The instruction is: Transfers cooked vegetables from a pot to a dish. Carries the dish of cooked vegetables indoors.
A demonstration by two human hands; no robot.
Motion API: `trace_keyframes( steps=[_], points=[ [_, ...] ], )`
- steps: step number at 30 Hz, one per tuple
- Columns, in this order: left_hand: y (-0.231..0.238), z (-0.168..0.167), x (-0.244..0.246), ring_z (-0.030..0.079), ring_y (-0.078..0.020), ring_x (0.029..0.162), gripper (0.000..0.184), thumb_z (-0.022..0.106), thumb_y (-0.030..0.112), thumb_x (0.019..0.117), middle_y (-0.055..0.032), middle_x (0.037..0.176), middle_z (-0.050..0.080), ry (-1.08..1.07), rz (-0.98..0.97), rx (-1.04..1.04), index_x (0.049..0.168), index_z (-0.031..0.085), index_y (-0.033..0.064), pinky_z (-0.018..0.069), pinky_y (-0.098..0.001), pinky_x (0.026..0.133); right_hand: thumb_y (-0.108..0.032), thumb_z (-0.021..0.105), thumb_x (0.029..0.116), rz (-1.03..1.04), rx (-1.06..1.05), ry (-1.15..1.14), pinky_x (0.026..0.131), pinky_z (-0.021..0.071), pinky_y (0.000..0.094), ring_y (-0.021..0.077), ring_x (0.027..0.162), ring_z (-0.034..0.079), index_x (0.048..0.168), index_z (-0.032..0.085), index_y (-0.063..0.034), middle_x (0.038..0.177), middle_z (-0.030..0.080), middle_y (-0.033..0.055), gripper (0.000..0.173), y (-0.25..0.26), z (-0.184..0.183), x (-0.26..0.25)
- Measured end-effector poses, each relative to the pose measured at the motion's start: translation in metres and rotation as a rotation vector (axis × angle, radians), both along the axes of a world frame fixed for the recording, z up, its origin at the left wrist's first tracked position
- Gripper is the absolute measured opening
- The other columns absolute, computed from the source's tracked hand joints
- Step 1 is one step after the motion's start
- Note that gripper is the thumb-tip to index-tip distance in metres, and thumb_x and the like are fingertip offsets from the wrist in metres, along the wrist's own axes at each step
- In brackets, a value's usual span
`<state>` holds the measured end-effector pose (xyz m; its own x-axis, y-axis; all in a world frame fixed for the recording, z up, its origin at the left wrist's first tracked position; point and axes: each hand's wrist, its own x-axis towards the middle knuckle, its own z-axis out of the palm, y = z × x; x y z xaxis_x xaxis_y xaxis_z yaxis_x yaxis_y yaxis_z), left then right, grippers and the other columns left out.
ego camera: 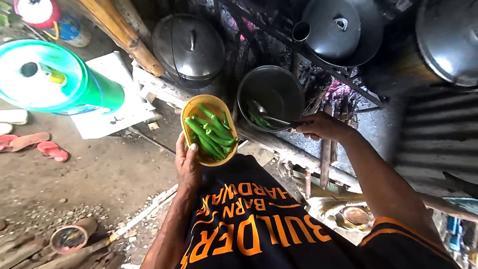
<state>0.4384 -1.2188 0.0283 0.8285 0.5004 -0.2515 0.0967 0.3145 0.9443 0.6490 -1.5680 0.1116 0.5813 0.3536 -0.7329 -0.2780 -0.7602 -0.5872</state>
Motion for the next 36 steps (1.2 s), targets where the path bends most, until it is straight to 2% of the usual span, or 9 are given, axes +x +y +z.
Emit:
trace_keyframes(
  steps=[7,12,19,23,26,28,30,33,36],
  points=[
    [-0.001,0.008,0.009,0.067,-0.0133,0.112,0.058,0.049,0.026,0.1007,-0.0027,0.132,0.064,0.036,-0.035,0.005,0.156,0.035,0.0161,0.0577,-0.0359,0.094,-0.02,0.063,0.1023,-0.096,0.068,0.035,0.044,0.0411,0.0186,0.0055,0.048,0.049,0.122,0.072,-0.0076,0.07,0.063,0.0014,0.025,-0.015,-0.004,-0.001],
    [-0.006,0.016,0.022,0.067,-0.0105,0.109,0.06,0.05,0.027,0.0988,-0.0007,0.13,0.065,0.051,-0.083,0.024,0.156,0.035,0.0179,0.0584,-0.0333,0.091,-0.018,0.062,0.1031,-0.163,0.027,-0.022,0.043,0.039,0.019,0.0055,0.047,0.046,0.124,0.072,-0.0085,0.07,0.061,0.0013,0.025,-0.018,0.01,-0.001],
    [-0.024,0.025,0.054,0.069,-0.0142,0.104,0.057,0.05,0.024,0.1027,-0.0036,0.127,0.066,0.031,-0.127,-0.025,0.157,0.033,0.0196,0.0595,-0.0378,0.087,-0.014,0.062,0.1006,-0.161,0.095,-0.262,0.041,0.0375,0.0174,0.004,0.046,0.047,0.122,0.075,-0.0113,0.069,0.065,0.0005,0.025,-0.031,0.082,-0.011],
    [-0.037,0.024,0.068,0.066,-0.0143,0.113,0.057,0.051,0.026,0.1041,-0.004,0.134,0.063,-0.03,-0.182,-0.073,0.158,0.033,0.0205,0.0574,-0.0393,0.095,-0.015,0.066,0.0964,-0.121,0.127,-0.353,0.041,0.0399,0.0174,0.0047,0.046,0.049,0.119,0.077,-0.0135,0.07,0.068,0.0005,0.025,-0.012,0.129,-0.028],
    [-0.045,0.022,0.072,0.062,-0.0148,0.12,0.058,0.051,0.031,0.104,-0.0032,0.142,0.058,-0.059,-0.243,-0.115,0.159,0.032,0.0226,0.055,-0.0403,0.099,-0.028,0.069,0.095,0.048,-0.047,-0.556,0.047,0.0505,0.0272,0.007,0.053,0.058,0.124,0.075,-0.0176,0.076,0.071,-0.0018,0.032,0.021,0.136,-0.047],
    [-0.049,0.021,0.072,0.061,-0.0151,0.122,0.059,0.051,0.036,0.1037,-0.0025,0.144,0.057,-0.079,-0.271,-0.136,0.159,0.033,0.0242,0.0547,-0.0407,0.1,-0.041,0.063,0.0978,0.227,-0.263,-0.781,0.064,0.0561,0.0479,0.021,0.069,0.067,0.131,0.072,-0.0175,0.084,0.073,0.0058,0.042,0.043,0.13,-0.061],
    [-0.05,0.02,0.072,0.062,-0.0156,0.122,0.06,0.051,0.037,0.1035,-0.0029,0.144,0.057,-0.086,-0.283,-0.166,0.159,0.033,0.0243,0.055,-0.041,0.099,-0.045,0.057,0.1006,0.317,-0.37,-0.998,0.064,0.0546,0.0554,0.0318,0.07,0.069,0.133,0.071,-0.0153,0.081,0.072,0.0125,0.046,0.049,0.124,-0.07],
    [-0.049,0.02,0.071,0.061,-0.0165,0.123,0.058,0.047,0.033,0.1041,-0.0044,0.144,0.057,-0.077,-0.277,-0.209,0.159,0.032,0.0235,0.0545,-0.0416,0.1,-0.044,0.056,0.1013,0.333,-0.428,-1.134,0.056,0.0508,0.0545,0.0353,0.063,0.066,0.135,0.069,-0.0134,0.076,0.069,0.0156,0.048,0.044,0.127,-0.078],
    [-0.045,0.021,0.074,0.062,-0.0159,0.121,0.056,0.046,0.033,0.1047,-0.0036,0.142,0.058,-0.078,-0.27,-0.194,0.158,0.034,0.0241,0.0551,-0.0407,0.099,-0.047,0.055,0.1012,0.331,-0.432,-1.141,0.056,0.0505,0.0531,0.0337,0.062,0.065,0.136,0.069,-0.0163,0.075,0.069,0.0149,0.048,0.035,0.124,-0.085]
  ],
)
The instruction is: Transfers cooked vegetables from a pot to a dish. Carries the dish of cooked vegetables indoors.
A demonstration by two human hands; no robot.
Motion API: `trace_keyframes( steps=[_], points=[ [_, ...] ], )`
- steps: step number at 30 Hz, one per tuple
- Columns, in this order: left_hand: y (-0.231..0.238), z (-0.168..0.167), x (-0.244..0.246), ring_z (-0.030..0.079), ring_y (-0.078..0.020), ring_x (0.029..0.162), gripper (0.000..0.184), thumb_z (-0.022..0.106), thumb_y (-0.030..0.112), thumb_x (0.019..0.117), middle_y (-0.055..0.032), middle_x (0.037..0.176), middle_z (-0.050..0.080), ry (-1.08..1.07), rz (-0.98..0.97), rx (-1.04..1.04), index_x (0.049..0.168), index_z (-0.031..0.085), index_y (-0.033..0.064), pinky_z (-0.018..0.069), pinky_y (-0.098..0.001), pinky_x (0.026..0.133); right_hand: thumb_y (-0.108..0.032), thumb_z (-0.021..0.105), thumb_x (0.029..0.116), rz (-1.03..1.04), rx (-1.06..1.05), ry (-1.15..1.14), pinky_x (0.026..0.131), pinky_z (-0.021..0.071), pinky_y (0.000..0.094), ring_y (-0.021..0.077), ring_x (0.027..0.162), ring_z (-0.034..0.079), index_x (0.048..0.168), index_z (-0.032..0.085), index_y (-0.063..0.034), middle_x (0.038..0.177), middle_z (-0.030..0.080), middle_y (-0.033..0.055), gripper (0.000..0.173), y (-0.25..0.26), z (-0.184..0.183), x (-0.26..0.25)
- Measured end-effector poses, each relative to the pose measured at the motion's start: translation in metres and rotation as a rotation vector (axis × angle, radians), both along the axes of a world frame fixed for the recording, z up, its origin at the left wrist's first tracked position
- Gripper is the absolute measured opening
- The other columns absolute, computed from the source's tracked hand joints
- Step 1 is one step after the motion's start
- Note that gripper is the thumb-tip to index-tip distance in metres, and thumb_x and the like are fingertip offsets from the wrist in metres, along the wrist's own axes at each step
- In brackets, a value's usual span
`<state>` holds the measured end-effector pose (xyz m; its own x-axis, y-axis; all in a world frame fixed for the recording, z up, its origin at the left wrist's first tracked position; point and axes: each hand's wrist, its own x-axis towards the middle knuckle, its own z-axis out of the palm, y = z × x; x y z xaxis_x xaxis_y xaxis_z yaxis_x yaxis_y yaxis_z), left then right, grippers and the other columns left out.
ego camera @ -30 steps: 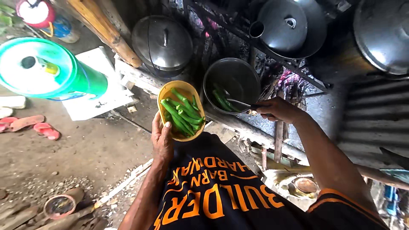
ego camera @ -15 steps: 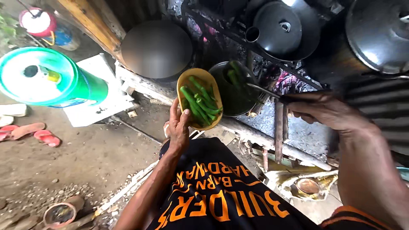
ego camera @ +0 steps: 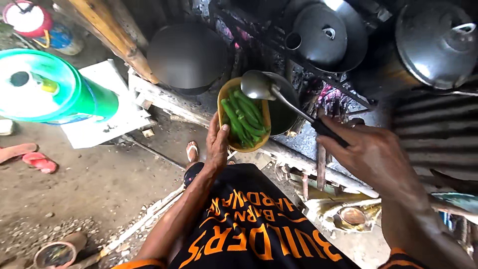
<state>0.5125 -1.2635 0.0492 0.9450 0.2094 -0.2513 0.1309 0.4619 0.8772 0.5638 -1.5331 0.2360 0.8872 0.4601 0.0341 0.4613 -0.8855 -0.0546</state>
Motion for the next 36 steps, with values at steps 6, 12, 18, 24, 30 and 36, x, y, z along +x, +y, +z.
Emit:
trace_keyframes(
  steps=[6,12,18,24,30,36],
  points=[
    [0.01,-0.003,0.001,0.062,-0.0157,0.121,0.056,0.048,0.039,0.1052,-0.0018,0.143,0.058,-0.01,-0.021,0.043,0.158,0.035,0.0279,0.0557,-0.0417,0.098,-0.045,0.058,0.1001,-0.035,0.095,0.032,0.06,0.053,0.0541,0.0336,0.066,0.068,0.133,0.071,-0.0152,0.079,0.073,0.0156,0.046,-0.008,-0.017,-0.003],
    [0.035,-0.013,-0.011,0.063,-0.0122,0.118,0.06,0.053,0.041,0.1024,0.0011,0.14,0.059,-0.019,0.044,0.083,0.157,0.035,0.0231,0.0567,-0.0382,0.097,-0.041,0.066,0.0989,-0.301,0.055,0.306,0.075,0.0516,0.0664,0.0398,0.086,0.07,0.133,0.07,-0.0163,0.1,0.074,0.0201,0.043,-0.036,-0.02,0.037],
    [0.072,-0.015,-0.05,0.065,-0.0111,0.114,0.071,0.064,0.05,0.0931,0.0036,0.128,0.064,0.021,0.183,0.139,0.151,0.039,0.018,0.0577,-0.0365,0.095,-0.033,0.064,0.1009,-0.263,-0.352,0.458,0.065,0.0492,0.0688,0.0488,0.088,0.068,0.113,0.073,-0.011,0.094,0.071,0.0233,0.026,-0.018,-0.081,0.087],
    [0.089,-0.013,-0.072,0.065,-0.0117,0.115,0.069,0.068,0.054,0.0906,0.0037,0.127,0.065,0.057,0.27,0.185,0.146,0.044,0.0192,0.0567,-0.0367,0.097,-0.034,0.059,0.1,-0.21,-0.478,0.522,0.065,0.0479,0.0696,0.0493,0.09,0.068,0.099,0.072,-0.0074,0.094,0.07,0.025,0.03,0.003,-0.101,0.132],
    [0.087,-0.016,-0.074,0.064,-0.0122,0.117,0.068,0.064,0.049,0.0936,0.0033,0.13,0.064,0.099,0.311,0.169,0.15,0.04,0.0198,0.0564,-0.038,0.098,-0.04,0.068,0.0971,-0.109,-0.367,0.69,0.075,0.0498,0.0697,0.043,0.097,0.069,0.108,0.077,-0.0143,0.099,0.073,0.0189,0.029,0.007,-0.11,0.134],
    [0.082,-0.017,-0.065,0.063,-0.0129,0.118,0.076,0.065,0.049,0.0931,0.0014,0.134,0.062,0.132,0.272,0.155,0.155,0.035,0.0177,0.0565,-0.0378,0.099,-0.036,0.072,0.0946,-0.034,-0.14,0.855,0.075,0.0521,0.0635,0.0316,0.086,0.07,0.102,0.079,-0.0181,0.088,0.073,0.0097,0.021,-0.004,-0.124,0.119]
  ],
)
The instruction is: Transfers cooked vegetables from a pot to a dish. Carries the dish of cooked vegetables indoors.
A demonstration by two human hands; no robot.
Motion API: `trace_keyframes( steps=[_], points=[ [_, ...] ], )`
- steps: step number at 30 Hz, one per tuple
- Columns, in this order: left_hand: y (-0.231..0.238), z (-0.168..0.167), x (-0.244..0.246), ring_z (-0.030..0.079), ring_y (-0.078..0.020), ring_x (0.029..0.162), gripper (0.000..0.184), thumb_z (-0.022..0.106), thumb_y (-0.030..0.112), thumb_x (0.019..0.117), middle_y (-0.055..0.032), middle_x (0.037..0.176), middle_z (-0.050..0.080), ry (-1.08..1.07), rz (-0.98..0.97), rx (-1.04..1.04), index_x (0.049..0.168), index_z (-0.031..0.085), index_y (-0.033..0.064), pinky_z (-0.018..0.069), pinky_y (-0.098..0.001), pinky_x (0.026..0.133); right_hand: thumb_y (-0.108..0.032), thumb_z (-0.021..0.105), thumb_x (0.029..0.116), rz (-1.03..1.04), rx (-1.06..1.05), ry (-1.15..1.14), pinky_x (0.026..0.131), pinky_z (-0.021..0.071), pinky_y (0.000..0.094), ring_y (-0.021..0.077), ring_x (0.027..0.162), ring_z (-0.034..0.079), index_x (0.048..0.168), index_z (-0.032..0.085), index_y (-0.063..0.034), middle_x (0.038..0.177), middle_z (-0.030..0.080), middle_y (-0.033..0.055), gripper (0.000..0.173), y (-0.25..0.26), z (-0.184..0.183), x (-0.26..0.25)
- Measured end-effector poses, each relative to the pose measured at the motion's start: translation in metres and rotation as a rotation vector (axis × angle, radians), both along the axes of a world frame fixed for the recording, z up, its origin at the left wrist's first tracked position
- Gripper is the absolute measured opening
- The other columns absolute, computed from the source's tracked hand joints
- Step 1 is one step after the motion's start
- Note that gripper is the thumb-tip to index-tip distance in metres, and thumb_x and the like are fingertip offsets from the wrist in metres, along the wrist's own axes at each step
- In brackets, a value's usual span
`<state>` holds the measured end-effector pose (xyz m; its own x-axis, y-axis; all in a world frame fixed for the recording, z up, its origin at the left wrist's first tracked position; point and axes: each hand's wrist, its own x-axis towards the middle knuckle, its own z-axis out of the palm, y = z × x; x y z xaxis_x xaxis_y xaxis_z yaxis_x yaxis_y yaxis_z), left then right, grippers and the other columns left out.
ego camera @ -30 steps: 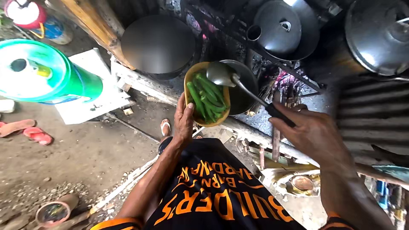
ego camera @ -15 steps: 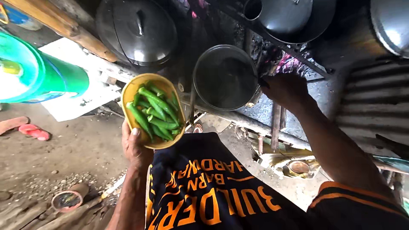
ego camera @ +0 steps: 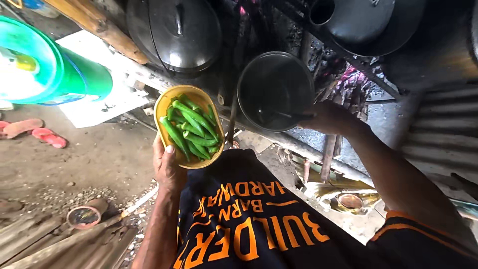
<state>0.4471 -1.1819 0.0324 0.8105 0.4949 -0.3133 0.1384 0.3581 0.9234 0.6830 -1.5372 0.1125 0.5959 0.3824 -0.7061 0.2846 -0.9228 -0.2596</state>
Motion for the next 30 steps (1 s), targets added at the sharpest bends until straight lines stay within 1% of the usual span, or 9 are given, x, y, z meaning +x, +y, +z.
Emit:
trace_keyframes(
  steps=[3,7,10,13,14,17,20,25,30],
  points=[
    [-0.002,-0.002,0.003,0.064,-0.0131,0.118,0.073,0.066,0.048,0.0936,0.0017,0.134,0.063,-0.022,-0.024,-0.01,0.154,0.036,0.0187,0.0566,-0.0379,0.099,-0.035,0.074,0.0929,-0.014,0.157,-0.064,0.072,0.0536,0.058,0.0249,0.08,0.07,0.109,0.08,-0.0219,0.087,0.075,0.0057,0.022,-0.02,-0.009,-0.011],
    [-0.006,-0.002,0.01,0.063,-0.0132,0.12,0.073,0.066,0.047,0.0937,0.0013,0.135,0.062,-0.049,-0.039,0.001,0.154,0.037,0.0184,0.0558,-0.0379,0.1,-0.03,0.077,0.0906,-0.105,0.231,-0.033,0.078,0.0561,0.0541,0.0219,0.085,0.071,0.123,0.077,-0.0205,0.097,0.077,0.0065,0.034,-0.037,-0.007,-0.017],
    [-0.009,-0.002,0.012,0.062,-0.0136,0.121,0.074,0.066,0.048,0.0936,0.001,0.137,0.061,-0.052,-0.054,0.019,0.154,0.036,0.0182,0.0552,-0.0384,0.101,-0.033,0.077,0.0905,-0.107,0.226,-0.022,0.074,0.0569,0.049,0.0177,0.079,0.07,0.124,0.076,-0.022,0.094,0.077,0.004,0.035,-0.047,0.0,-0.022],
    [-0.013,-0.001,0.015,0.062,-0.0136,0.12,0.076,0.067,0.047,0.0929,0.0009,0.137,0.061,-0.044,-0.045,0.022,0.155,0.035,0.0174,0.0556,-0.0377,0.1,-0.032,0.077,0.0899,-0.119,0.217,-0.003,0.075,0.0557,0.0489,0.0179,0.079,0.069,0.125,0.076,-0.0189,0.092,0.076,0.0049,0.037,-0.049,0.008,-0.029],
    [-0.015,-0.001,0.016,0.063,-0.0135,0.12,0.075,0.067,0.046,0.0933,0.0009,0.136,0.061,-0.044,-0.042,0.022,0.155,0.036,0.0173,0.0557,-0.0376,0.1,-0.032,0.077,0.09,-0.139,0.214,0.016,0.072,0.0554,0.0457,0.0154,0.075,0.068,0.125,0.076,-0.0188,0.09,0.076,0.0041,0.038,-0.049,0.01,-0.03],
    [-0.021,0.0,0.019,0.063,-0.0134,0.119,0.071,0.064,0.041,0.0951,0.0009,0.136,0.061,-0.045,-0.035,0.017,0.155,0.035,0.0173,0.0559,-0.038,0.1,-0.023,0.077,0.0922,-0.277,0.244,0.137,0.052,0.0482,0.0311,0.0076,0.052,0.054,0.123,0.077,-0.0188,0.075,0.071,0.0011,0.031,-0.055,0.007,-0.025],
    [-0.027,0.003,0.021,0.063,-0.0134,0.12,0.068,0.062,0.039,0.0969,0.0002,0.137,0.06,-0.049,-0.053,0.007,0.155,0.035,0.0174,0.0559,-0.0376,0.099,-0.01,0.073,0.0942,-0.418,0.348,0.269,0.044,0.0419,0.0219,0.005,0.045,0.048,0.123,0.076,-0.0127,0.068,0.068,0.0009,0.029,-0.062,0.005,-0.021],
    [-0.039,0.007,0.03,0.065,-0.0125,0.116,0.07,0.062,0.042,0.0964,0.0009,0.135,0.062,-0.023,-0.05,-0.003,0.156,0.033,0.0202,0.0574,-0.036,0.096,-0.008,0.069,0.0963,-0.5,0.419,0.261,0.043,0.0422,0.0208,0.0062,0.044,0.049,0.124,0.075,-0.0098,0.067,0.066,0.0025,0.029,-0.07,0.008,-0.022],
    [-0.046,0.013,0.044,0.065,-0.013,0.113,0.061,0.054,0.034,0.1013,-0.0013,0.136,0.061,0.01,-0.095,0.015,0.158,0.032,0.0221,0.0578,-0.0379,0.094,-0.012,0.068,0.0966,-0.533,0.421,0.114,0.044,0.0434,0.0214,0.0061,0.047,0.051,0.126,0.074,-0.013,0.073,0.069,0.001,0.03,-0.08,0.043,-0.025]
  ],
)
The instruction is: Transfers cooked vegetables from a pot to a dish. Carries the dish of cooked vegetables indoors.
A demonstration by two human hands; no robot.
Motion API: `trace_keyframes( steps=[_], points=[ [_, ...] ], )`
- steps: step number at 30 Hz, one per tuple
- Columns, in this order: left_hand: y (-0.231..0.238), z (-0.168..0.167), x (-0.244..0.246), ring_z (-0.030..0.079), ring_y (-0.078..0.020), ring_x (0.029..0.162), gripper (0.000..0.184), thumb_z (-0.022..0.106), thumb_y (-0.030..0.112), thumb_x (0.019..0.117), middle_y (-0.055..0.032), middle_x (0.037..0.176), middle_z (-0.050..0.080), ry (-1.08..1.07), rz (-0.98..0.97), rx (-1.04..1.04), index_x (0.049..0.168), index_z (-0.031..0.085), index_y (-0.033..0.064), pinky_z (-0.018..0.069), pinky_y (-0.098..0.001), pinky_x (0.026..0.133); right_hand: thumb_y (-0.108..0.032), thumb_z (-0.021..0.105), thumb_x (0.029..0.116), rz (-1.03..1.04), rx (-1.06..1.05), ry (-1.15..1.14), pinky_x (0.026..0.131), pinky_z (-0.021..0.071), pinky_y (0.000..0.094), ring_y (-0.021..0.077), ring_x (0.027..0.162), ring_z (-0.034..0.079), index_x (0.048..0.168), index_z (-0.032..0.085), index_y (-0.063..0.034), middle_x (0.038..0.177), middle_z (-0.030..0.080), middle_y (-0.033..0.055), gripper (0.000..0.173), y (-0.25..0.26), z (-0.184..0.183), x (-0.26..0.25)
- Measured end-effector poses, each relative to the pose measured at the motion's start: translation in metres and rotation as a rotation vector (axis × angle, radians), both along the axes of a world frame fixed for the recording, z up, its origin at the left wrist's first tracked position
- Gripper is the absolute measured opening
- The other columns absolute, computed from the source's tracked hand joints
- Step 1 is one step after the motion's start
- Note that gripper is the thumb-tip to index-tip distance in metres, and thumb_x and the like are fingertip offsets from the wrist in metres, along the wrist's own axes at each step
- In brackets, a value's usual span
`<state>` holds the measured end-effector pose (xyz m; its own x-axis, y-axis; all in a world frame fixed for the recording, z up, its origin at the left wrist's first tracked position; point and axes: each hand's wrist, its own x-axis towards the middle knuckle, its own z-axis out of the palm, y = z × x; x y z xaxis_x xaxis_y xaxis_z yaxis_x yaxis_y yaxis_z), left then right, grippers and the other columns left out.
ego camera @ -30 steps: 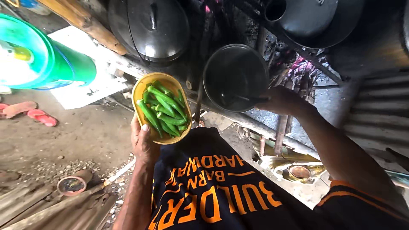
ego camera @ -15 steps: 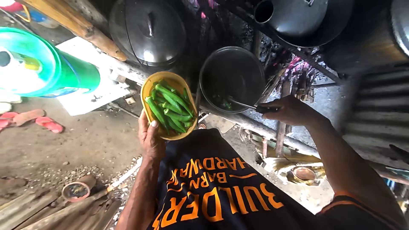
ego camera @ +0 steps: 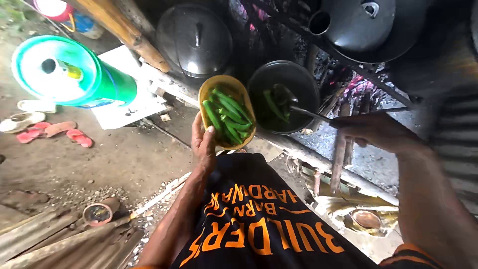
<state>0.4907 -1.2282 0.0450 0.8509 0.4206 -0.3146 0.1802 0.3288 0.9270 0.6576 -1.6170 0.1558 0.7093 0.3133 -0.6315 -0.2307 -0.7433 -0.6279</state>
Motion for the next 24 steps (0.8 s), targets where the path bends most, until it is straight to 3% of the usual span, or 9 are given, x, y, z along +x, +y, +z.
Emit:
trace_keyframes(
  steps=[4,7,10,12,13,15,17,20,24],
  points=[
    [-0.008,0.006,0.018,0.067,-0.0158,0.112,0.059,0.048,0.029,0.1041,-0.0047,0.134,0.062,-0.034,-0.035,-0.041,0.158,0.029,0.0188,0.0583,-0.0407,0.095,-0.016,0.069,0.092,-0.05,0.102,-0.072,0.042,0.0418,0.0167,0.0038,0.046,0.051,0.12,0.077,-0.0159,0.074,0.071,-0.0006,0.029,-0.004,0.038,-0.008],
    [-0.018,0.009,0.03,0.067,-0.0142,0.11,0.056,0.047,0.026,0.1065,-0.0034,0.131,0.064,-0.047,-0.066,-0.056,0.159,0.028,0.0224,0.0588,-0.0395,0.093,-0.019,0.072,0.0896,-0.048,0.17,-0.115,0.044,0.0454,0.0158,0.0029,0.049,0.054,0.119,0.078,-0.018,0.077,0.072,-0.0024,0.03,0.006,0.063,-0.019],
    [-0.03,0.014,0.041,0.067,-0.0146,0.112,0.054,0.046,0.025,0.1076,-0.0049,0.133,0.063,-0.051,-0.095,-0.042,0.159,0.029,0.0198,0.0575,-0.0393,0.096,-0.028,0.075,0.0891,0.02,0.095,-0.215,0.046,0.0491,0.0175,0.0021,0.052,0.057,0.121,0.077,-0.0196,0.077,0.072,-0.0056,0.033,0.037,0.08,-0.035],
    [-0.036,0.017,0.043,0.067,-0.0151,0.11,0.055,0.047,0.03,0.1071,-0.0043,0.131,0.064,-0.031,-0.123,-0.045,0.159,0.03,0.0262,0.0575,-0.0396,0.094,-0.042,0.072,0.0903,0.154,-0.102,-0.436,0.053,0.0535,0.0254,0.0024,0.059,0.061,0.124,0.075,-0.021,0.08,0.072,-0.0061,0.04,0.062,0.083,-0.048],
    [-0.038,0.017,0.043,0.067,-0.015,0.108,0.056,0.048,0.033,0.1066,-0.0037,0.131,0.064,-0.024,-0.133,-0.053,0.159,0.03,0.0294,0.0579,-0.0393,0.092,-0.049,0.066,0.0926,0.228,-0.215,-0.57,0.06,0.0561,0.0349,0.0084,0.067,0.065,0.127,0.074,-0.0218,0.084,0.073,-0.0014,0.045,0.07,0.083,-0.054],
    [-0.04,0.017,0.042,0.068,-0.0155,0.106,0.056,0.049,0.033,0.1069,-0.0039,0.129,0.065,-0.023,-0.147,-0.072,0.159,0.029,0.0303,0.0583,-0.0397,0.091,-0.048,0.061,0.0978,0.291,-0.325,-0.811,0.063,0.0531,0.0512,0.0265,0.07,0.067,0.132,0.072,-0.0169,0.085,0.073,0.013,0.048,0.076,0.082,-0.062],
    [-0.039,0.016,0.039,0.068,-0.0157,0.107,0.056,0.049,0.032,0.1067,-0.0045,0.13,0.064,-0.025,-0.147,-0.078,0.159,0.029,0.0292,0.0583,-0.0399,0.091,-0.044,0.062,0.0983,0.308,-0.334,-0.916,0.062,0.0516,0.05,0.0294,0.068,0.066,0.132,0.071,-0.0126,0.084,0.073,0.0176,0.047,0.072,0.084,-0.064],
    [-0.033,0.015,0.035,0.067,-0.0155,0.11,0.056,0.05,0.034,0.1062,-0.0039,0.133,0.064,-0.014,-0.154,-0.094,0.159,0.032,0.0296,0.0578,-0.0399,0.092,-0.048,0.062,0.0968,0.275,-0.287,-0.848,0.064,0.0522,0.0455,0.023,0.07,0.066,0.131,0.073,-0.0154,0.084,0.073,0.0136,0.048,0.064,0.079,-0.067],
    [-0.016,0.004,0.026,0.067,-0.016,0.112,0.055,0.048,0.031,0.1055,-0.0032,0.136,0.062,-0.068,-0.16,-0.126,0.158,0.034,0.023,0.0594,-0.0405,0.092,-0.045,0.067,0.0952,0.095,-0.312,-0.664,0.063,0.0565,0.0462,0.019,0.069,0.067,0.131,0.071,-0.0172,0.096,0.075,0.011,0.046,0.046,0.071,-0.056]
  ],
)
